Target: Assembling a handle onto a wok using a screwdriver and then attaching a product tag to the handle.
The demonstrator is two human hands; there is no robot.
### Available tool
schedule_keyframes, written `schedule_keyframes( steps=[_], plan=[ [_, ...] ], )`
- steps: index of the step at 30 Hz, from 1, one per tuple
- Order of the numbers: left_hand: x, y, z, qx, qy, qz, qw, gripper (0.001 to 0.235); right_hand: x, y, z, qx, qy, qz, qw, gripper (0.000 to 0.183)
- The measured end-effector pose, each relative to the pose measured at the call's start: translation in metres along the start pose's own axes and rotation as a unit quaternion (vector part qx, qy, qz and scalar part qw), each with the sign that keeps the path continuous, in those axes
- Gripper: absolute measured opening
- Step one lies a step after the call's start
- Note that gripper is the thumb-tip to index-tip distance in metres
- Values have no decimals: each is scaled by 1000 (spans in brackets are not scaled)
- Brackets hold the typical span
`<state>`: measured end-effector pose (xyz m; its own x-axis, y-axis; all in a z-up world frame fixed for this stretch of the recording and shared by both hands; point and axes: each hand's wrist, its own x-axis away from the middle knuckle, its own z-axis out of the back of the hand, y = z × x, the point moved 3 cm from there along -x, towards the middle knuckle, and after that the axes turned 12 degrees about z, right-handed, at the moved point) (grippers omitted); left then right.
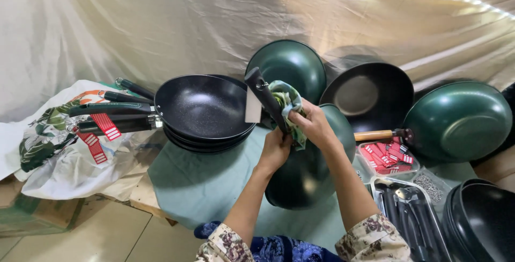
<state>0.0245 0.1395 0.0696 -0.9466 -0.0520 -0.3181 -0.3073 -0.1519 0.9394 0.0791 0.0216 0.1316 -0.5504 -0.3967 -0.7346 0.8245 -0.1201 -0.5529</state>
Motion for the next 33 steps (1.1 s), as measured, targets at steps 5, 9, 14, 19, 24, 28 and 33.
schedule_keyframes(
  steps=[5, 9, 14, 19, 24, 28, 33],
  plan=[
    [6, -8, 6, -3, 20, -4, 1000, 18, -14, -27, -12, 122, 5, 58, 991, 23],
    [-1, 7, -7, 4, 26, -12, 1000, 17, -26, -70, -51, 281, 83, 252, 922, 63],
    [-1, 10, -2, 4, 33, -16, 999, 17, 5, -58, -56, 335, 77, 306, 888, 55],
    [0, 9, -2, 4, 35, -16, 999, 17, 27, -42, -38, 323, 83, 284, 899, 66],
    [5, 2, -10, 12, 36, -10, 999, 18, -6, -66, -67, 373, 128, 308, 866, 55],
    [17, -2, -8, 9, 43, 7, 999, 19, -8, -69, -86, 391, 132, 317, 854, 55],
    [23, -7, 0, 3, 53, 20, 998, 20, 19, -67, -58, 275, 112, 291, 909, 57]
  ],
)
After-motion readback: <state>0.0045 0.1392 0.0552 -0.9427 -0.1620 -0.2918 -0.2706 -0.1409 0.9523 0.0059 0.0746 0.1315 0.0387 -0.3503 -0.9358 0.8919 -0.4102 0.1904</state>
